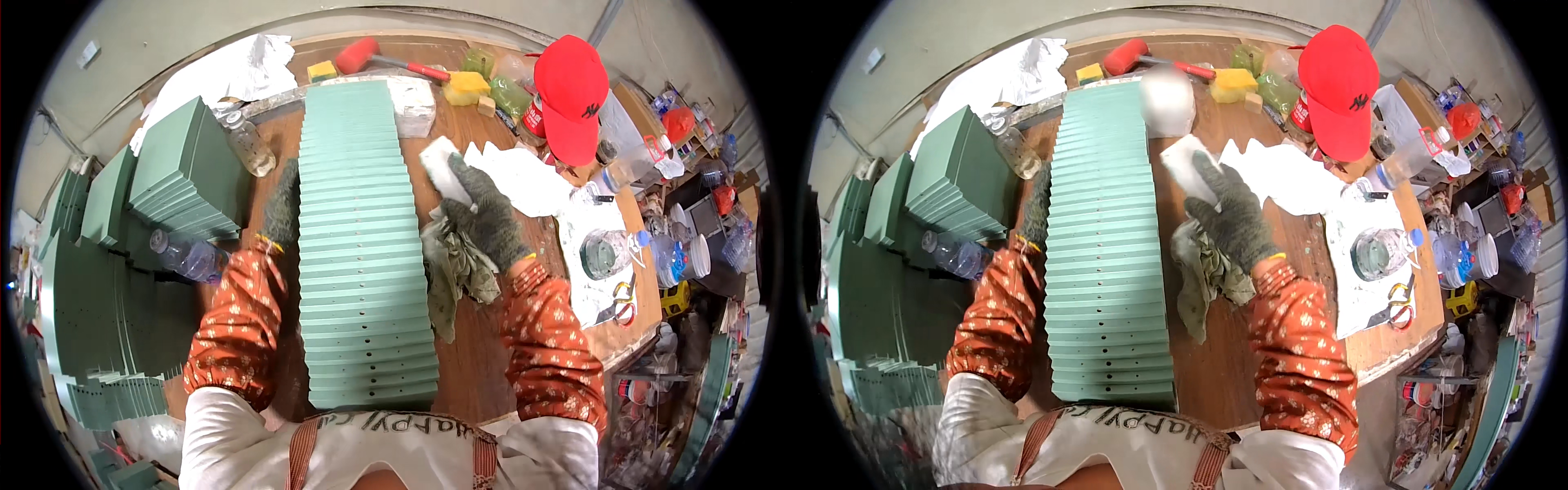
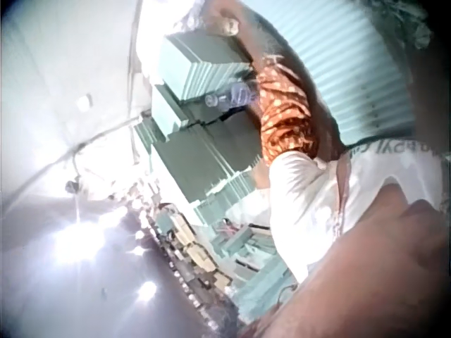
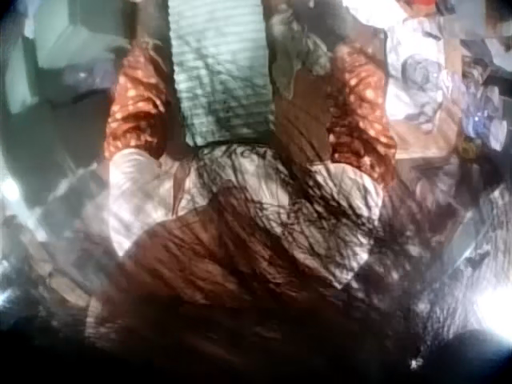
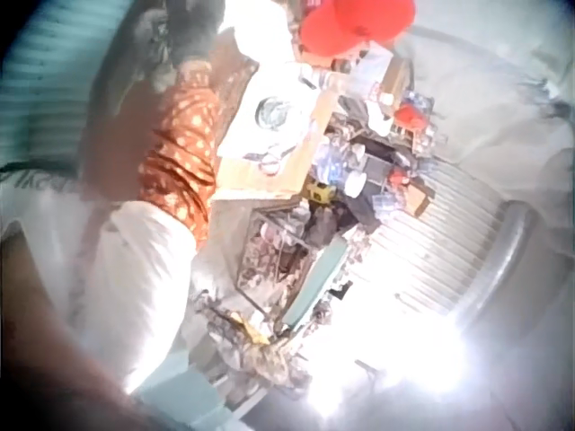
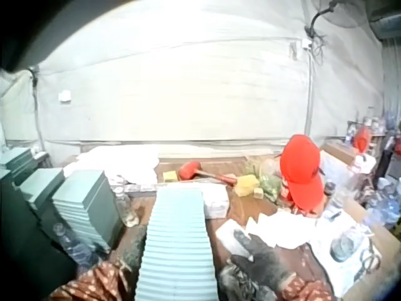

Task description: Wiping down a stack of green panels with a white cloth.

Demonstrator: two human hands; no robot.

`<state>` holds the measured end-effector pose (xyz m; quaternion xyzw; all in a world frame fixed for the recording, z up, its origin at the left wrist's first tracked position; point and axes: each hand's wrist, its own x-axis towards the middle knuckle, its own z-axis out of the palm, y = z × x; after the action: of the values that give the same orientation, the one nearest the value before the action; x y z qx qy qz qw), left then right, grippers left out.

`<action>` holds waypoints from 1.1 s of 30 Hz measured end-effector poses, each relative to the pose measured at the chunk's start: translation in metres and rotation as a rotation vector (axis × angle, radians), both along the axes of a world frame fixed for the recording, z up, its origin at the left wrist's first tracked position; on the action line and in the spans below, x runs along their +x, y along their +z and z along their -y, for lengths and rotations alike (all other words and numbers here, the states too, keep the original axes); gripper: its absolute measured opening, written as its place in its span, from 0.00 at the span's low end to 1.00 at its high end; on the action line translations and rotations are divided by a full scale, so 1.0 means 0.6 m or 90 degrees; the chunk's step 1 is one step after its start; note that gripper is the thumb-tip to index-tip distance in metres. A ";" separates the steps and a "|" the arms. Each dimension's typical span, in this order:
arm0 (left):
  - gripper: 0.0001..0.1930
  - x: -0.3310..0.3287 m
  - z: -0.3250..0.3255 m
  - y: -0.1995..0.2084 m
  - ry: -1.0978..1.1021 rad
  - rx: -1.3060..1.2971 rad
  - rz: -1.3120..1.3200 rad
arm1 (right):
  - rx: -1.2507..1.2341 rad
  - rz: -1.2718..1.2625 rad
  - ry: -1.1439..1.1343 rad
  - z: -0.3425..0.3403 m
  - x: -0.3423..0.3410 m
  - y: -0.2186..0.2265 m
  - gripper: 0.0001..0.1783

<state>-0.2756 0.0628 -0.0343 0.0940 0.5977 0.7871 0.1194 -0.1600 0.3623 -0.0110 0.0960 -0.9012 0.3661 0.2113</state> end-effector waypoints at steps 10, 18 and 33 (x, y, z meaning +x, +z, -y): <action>0.28 0.079 0.006 0.038 -0.001 0.070 0.130 | 0.118 0.055 -0.073 0.021 -0.013 -0.014 0.38; 0.31 0.039 0.002 0.091 0.031 -0.176 -0.111 | 0.144 0.017 -0.105 -0.009 -0.071 -0.015 0.36; 0.29 0.018 -0.072 0.108 0.079 -0.832 -0.448 | 0.312 0.099 -0.077 -0.007 -0.306 0.050 0.34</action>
<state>-0.2646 0.1058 0.0307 0.2165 0.9512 0.1998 -0.0920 -0.3436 0.3668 0.0193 0.0617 -0.9806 0.1296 0.1334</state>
